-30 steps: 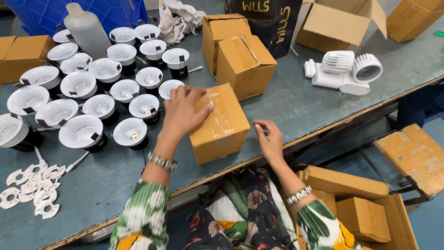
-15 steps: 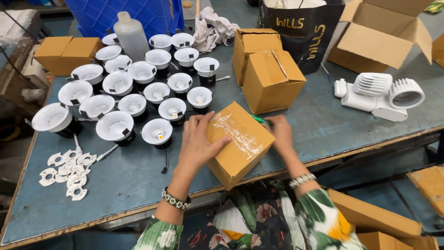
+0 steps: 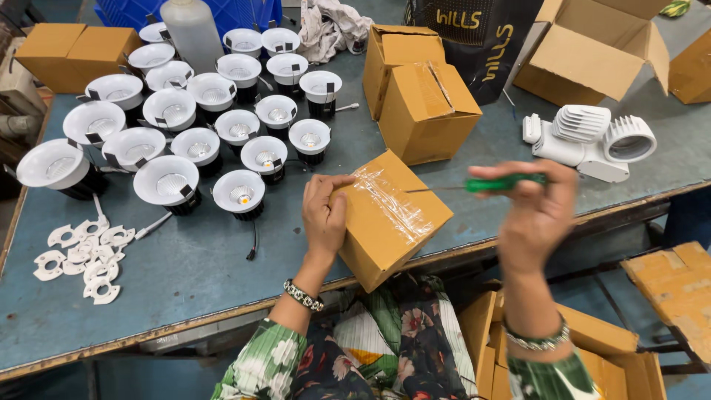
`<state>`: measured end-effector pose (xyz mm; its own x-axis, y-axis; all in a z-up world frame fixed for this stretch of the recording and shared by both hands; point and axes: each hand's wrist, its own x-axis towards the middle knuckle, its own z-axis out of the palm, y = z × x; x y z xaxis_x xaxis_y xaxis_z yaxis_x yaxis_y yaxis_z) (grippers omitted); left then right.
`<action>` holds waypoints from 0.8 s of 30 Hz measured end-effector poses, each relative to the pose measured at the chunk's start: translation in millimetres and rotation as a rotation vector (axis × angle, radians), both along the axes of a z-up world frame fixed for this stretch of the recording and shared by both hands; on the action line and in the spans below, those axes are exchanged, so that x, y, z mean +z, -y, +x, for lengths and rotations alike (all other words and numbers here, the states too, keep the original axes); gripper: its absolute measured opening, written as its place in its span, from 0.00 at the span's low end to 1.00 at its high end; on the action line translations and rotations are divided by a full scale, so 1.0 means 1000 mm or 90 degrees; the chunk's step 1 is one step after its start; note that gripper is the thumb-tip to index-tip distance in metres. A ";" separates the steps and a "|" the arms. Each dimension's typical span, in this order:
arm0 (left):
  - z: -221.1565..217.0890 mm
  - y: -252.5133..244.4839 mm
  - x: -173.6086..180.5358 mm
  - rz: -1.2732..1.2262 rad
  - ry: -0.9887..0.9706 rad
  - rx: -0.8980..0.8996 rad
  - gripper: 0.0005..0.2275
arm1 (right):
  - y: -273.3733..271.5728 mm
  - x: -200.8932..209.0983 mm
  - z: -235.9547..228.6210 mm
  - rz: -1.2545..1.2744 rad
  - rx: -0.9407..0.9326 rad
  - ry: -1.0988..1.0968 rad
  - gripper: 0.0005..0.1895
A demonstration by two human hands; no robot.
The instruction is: The person opens a sealed cardboard box using a green screwdriver, removes a plastic-wrapped white light fixture, and places it on the table. They then place the plastic wrap into the box, close the box, and move it aside. The person repeats this process with a second box.
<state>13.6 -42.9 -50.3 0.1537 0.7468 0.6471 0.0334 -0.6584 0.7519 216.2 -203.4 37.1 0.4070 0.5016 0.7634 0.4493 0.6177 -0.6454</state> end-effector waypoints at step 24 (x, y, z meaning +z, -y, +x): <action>0.002 -0.015 -0.005 -0.038 0.035 -0.050 0.11 | -0.088 -0.005 -0.041 -0.002 0.373 -0.089 0.23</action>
